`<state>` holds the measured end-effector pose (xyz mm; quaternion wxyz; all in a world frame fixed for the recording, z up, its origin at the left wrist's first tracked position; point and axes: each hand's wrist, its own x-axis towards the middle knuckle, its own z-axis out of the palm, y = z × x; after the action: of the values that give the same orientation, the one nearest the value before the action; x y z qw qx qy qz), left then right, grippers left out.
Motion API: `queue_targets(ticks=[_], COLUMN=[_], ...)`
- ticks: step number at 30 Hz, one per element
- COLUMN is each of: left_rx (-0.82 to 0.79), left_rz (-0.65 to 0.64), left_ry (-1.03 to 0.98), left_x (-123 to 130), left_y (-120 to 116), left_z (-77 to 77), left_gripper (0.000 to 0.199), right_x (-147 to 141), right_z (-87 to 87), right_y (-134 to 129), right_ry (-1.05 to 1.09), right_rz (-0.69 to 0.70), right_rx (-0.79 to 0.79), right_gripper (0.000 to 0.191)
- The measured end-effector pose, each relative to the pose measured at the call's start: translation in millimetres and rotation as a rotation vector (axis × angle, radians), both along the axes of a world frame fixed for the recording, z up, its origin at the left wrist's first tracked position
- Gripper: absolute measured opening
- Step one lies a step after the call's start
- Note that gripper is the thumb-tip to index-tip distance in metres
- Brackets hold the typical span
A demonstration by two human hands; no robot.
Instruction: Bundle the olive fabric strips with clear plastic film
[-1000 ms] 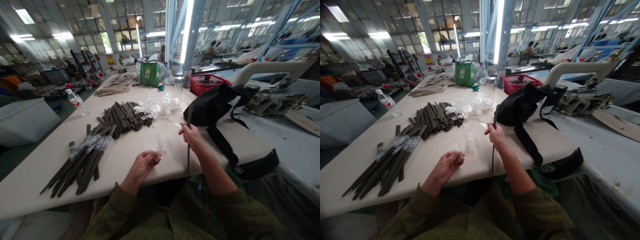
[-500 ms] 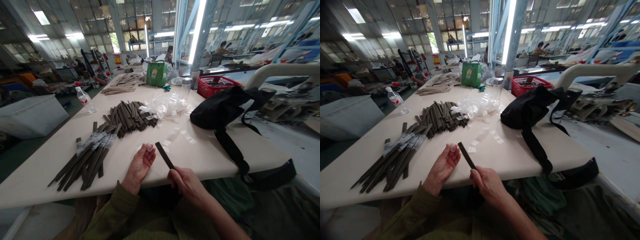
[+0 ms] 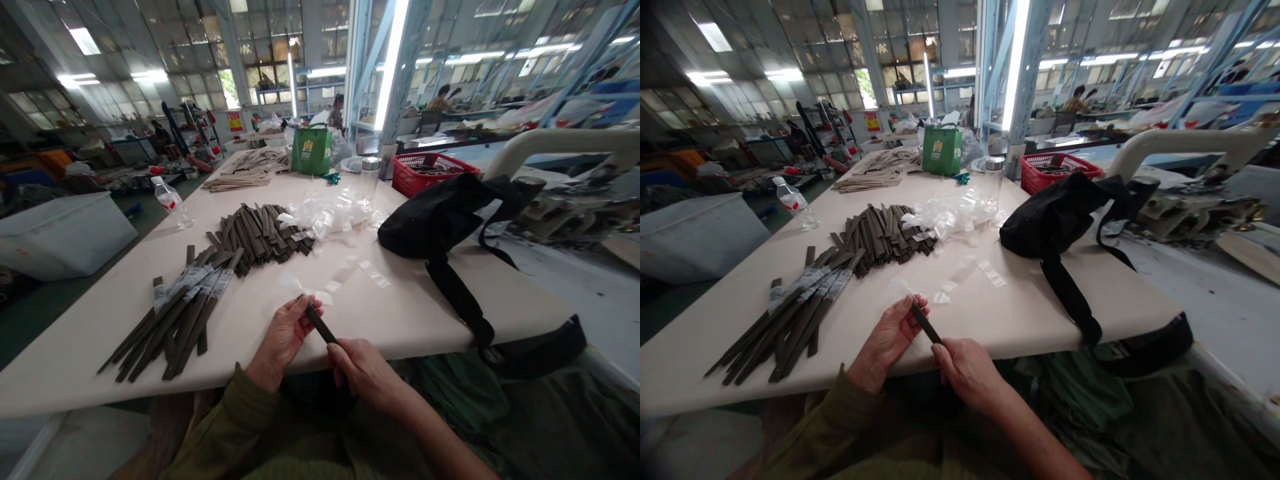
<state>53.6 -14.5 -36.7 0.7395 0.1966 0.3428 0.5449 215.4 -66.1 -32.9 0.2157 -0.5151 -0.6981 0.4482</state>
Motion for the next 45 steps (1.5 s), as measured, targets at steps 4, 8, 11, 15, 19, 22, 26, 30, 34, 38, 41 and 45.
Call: queue_targets(ticks=[4,8,11,15,19,22,26,30,34,38,41,45], left_rx=[0.064,0.124,0.162,0.208,0.286,0.266,0.238,0.290,0.257,0.218,0.249,0.219], left_rz=[0.005,0.170,0.086,-0.208,0.048,0.093,-0.089,0.127,0.197,0.020,0.128,0.282], left_ry=[0.076,0.112,0.173,0.276,0.202,0.220,0.295,0.215,0.174,0.241,0.169,0.043], left_x=[-5.8,-19.8,-11.2,10.3,9.4,10.9,15.9,3.5,5.1,15.6,5.9,-6.4], left_y=[5.6,14.4,5.5,-8.4,-2.4,-5.3,-14.7,-1.6,-3.9,-21.4,-11.8,7.8], left_z=[5.6,10.6,5.2,1.4,13.2,12.3,6.4,19.5,12.7,-1.8,13.3,32.1], left_gripper=[0.028,0.027,0.026,0.030,0.029,0.025,0.027,0.028,0.024,0.029,0.029,0.026], right_x=[-0.4,0.9,-1.6,-5.0,-5.7,-6.9,-8.3,-11.6,-15.1,-14.6,-14.0,-15.2], right_z=[0.1,-7.6,-11.1,-9.2,-13.9,-16.7,-13.9,-15.4,-17.8,-14.8,-12.3,-11.6], right_y=[-2.8,-7.2,-3.6,5.0,5.5,6.2,9.5,6.3,5.5,8.5,7.8,7.5], right_ry=[0.224,0.241,0.271,0.363,0.388,0.380,0.367,0.310,0.269,0.250,0.207,0.149], right_rz=[0.026,0.029,-0.025,-0.099,-0.081,-0.078,-0.111,-0.046,-0.037,-0.047,-0.033,-0.011], right_rx=[-0.167,-0.103,-0.067,0.004,-0.041,-0.020,0.061,0.022,0.040,0.098,0.088,0.096], right_gripper=[0.034,0.030,0.035,0.039,0.039,0.040,0.041,0.042,0.043,0.041,0.040,0.038])
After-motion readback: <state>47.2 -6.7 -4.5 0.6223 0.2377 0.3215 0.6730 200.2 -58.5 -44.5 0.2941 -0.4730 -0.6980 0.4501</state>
